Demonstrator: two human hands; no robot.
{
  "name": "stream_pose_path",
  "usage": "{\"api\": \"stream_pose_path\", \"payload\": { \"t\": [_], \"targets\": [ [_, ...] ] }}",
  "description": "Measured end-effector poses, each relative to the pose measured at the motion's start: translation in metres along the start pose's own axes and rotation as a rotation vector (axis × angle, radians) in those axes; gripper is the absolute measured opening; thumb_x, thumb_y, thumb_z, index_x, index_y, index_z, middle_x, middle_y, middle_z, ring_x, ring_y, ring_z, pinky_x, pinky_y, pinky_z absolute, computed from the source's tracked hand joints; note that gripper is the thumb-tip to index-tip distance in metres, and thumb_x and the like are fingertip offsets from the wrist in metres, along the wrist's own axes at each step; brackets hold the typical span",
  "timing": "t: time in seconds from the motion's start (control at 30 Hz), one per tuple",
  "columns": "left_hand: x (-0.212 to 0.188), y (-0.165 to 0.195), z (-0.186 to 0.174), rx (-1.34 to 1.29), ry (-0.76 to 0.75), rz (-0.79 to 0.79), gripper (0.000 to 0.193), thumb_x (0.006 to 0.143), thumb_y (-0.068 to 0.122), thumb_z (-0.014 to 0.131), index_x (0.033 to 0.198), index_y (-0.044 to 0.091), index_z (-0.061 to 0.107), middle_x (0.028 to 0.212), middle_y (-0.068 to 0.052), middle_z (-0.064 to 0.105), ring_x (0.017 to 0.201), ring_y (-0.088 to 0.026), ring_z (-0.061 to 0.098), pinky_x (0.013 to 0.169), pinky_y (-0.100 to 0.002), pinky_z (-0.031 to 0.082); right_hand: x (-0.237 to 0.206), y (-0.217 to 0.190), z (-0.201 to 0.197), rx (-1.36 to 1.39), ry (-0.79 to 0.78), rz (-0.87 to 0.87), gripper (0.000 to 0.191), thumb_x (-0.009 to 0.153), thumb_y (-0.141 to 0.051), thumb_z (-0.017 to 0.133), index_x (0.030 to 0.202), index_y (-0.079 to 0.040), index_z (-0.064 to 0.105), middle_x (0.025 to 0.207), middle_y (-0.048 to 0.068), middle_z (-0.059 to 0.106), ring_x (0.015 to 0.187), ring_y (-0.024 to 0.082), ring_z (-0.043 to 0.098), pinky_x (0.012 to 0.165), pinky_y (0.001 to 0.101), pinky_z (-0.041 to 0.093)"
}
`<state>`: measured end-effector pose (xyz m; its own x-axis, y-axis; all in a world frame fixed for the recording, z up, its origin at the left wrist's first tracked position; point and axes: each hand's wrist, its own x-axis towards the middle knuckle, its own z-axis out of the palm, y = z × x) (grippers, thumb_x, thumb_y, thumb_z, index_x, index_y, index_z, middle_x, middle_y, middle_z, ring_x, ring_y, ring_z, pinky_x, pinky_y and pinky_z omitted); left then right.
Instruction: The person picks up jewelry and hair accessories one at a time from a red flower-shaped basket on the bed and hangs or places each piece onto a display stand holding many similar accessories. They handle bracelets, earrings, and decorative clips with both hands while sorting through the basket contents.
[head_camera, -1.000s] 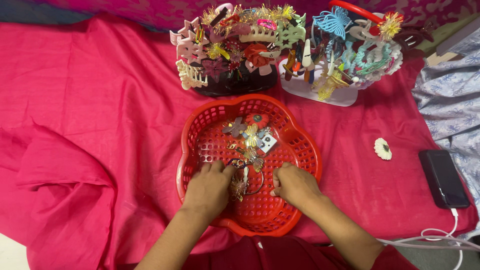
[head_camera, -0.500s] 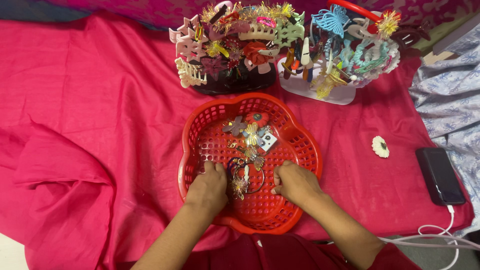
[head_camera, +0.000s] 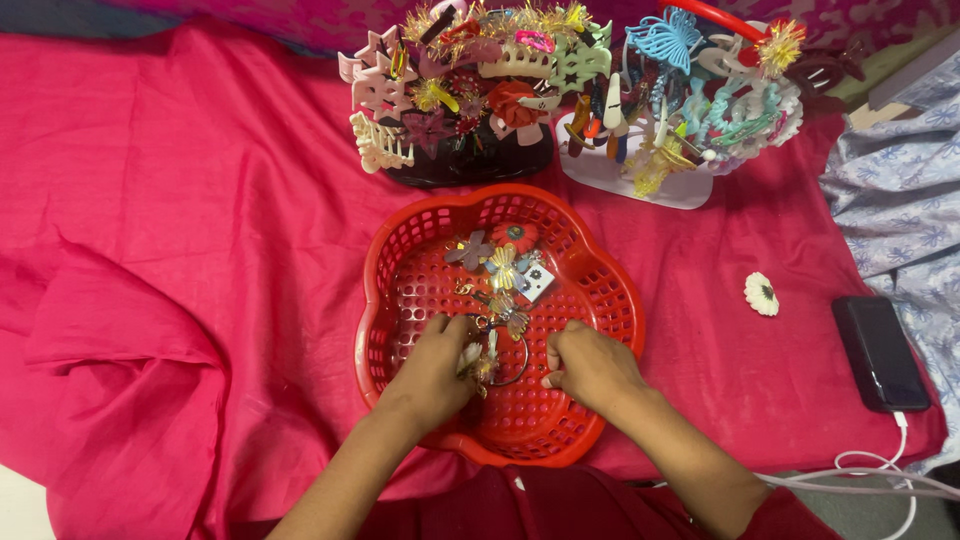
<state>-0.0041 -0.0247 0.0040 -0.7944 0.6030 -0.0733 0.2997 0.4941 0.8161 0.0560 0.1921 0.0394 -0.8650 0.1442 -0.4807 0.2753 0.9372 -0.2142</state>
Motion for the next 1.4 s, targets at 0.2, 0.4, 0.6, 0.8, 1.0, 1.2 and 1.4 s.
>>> {"api": "stream_pose_path", "payload": {
  "t": [0.2, 0.4, 0.6, 0.8, 1.0, 1.2, 1.4],
  "targets": [
    [0.000, 0.008, -0.006, -0.029, -0.023, -0.055, 0.041, 0.075, 0.006, 0.080, 0.114, 0.005, 0.067, 0.109, -0.017, 0.063, 0.102, -0.035, 0.064, 0.090, -0.041, 0.053, 0.000, -0.002, -0.003, 0.010, -0.003, -0.002, 0.028, 0.076, -0.026, 0.087, 0.081, -0.009, 0.066, 0.103, 0.005, 0.067, 0.096, 0.024, 0.069, 0.084, 0.0431, 0.055],
    [0.003, 0.013, -0.005, -0.049, 0.007, -0.011, 0.032, 0.081, 0.006, 0.076, 0.113, 0.011, 0.075, 0.106, -0.015, 0.068, 0.100, -0.032, 0.068, 0.087, -0.040, 0.054, 0.010, -0.003, 0.001, 0.383, -0.043, -0.065, 0.019, 0.088, -0.018, 0.074, 0.104, -0.008, 0.069, 0.101, 0.005, 0.074, 0.093, 0.016, 0.073, 0.085, 0.0315, 0.058],
    [0.012, 0.028, -0.010, -0.108, -0.077, -0.208, 0.038, 0.084, 0.010, 0.073, 0.118, 0.005, 0.057, 0.098, -0.019, 0.073, 0.095, -0.030, 0.074, 0.080, -0.040, 0.056, 0.021, -0.008, 0.010, 1.172, -0.252, -0.242, 0.041, 0.091, -0.007, 0.063, 0.131, -0.003, 0.059, 0.112, 0.005, 0.075, 0.101, 0.012, 0.072, 0.089, 0.0280, 0.059],
    [0.010, 0.034, -0.010, 0.007, 0.072, -0.018, 0.054, 0.070, 0.012, 0.084, 0.115, 0.003, 0.056, 0.111, -0.021, 0.062, 0.101, -0.037, 0.066, 0.084, -0.044, 0.054, 0.028, -0.005, 0.015, 1.195, -0.133, -0.259, 0.036, 0.092, -0.017, 0.071, 0.122, 0.001, 0.061, 0.108, 0.008, 0.074, 0.098, 0.013, 0.072, 0.086, 0.0279, 0.061],
    [-0.002, 0.048, -0.020, 0.567, -0.172, -0.210, 0.088, 0.062, 0.047, 0.097, 0.128, 0.010, 0.051, 0.128, -0.015, 0.048, 0.124, -0.034, 0.048, 0.100, -0.050, 0.048, 0.032, 0.004, 0.014, 0.965, 0.067, -0.142, 0.032, 0.095, -0.022, 0.070, 0.117, -0.001, 0.060, 0.103, 0.009, 0.074, 0.089, 0.013, 0.069, 0.071, 0.0243, 0.058],
    [-0.003, 0.037, -0.008, 0.608, -0.276, -0.283, 0.083, 0.068, 0.023, 0.090, 0.135, 0.009, 0.042, 0.132, -0.020, 0.041, 0.125, -0.038, 0.045, 0.093, -0.043, 0.055, 0.021, 0.005, 0.012, 0.659, 0.155, -0.098, 0.028, 0.092, -0.021, 0.068, 0.118, -0.011, 0.065, 0.096, 0.010, 0.074, 0.081, 0.019, 0.070, 0.072, 0.0305, 0.056],
    [0.002, -0.003, 0.013, 0.745, -0.224, -0.079, 0.061, 0.075, -0.003, 0.072, 0.130, -0.007, 0.046, 0.125, -0.027, 0.048, 0.110, -0.042, 0.055, 0.097, -0.044, 0.052, 0.017, 0.006, 0.014, 0.382, 0.244, -0.262, 0.029, 0.083, -0.018, 0.077, 0.106, -0.007, 0.062, 0.103, 0.012, 0.064, 0.094, 0.026, 0.067, 0.082, 0.0385, 0.055]
  ]
}}
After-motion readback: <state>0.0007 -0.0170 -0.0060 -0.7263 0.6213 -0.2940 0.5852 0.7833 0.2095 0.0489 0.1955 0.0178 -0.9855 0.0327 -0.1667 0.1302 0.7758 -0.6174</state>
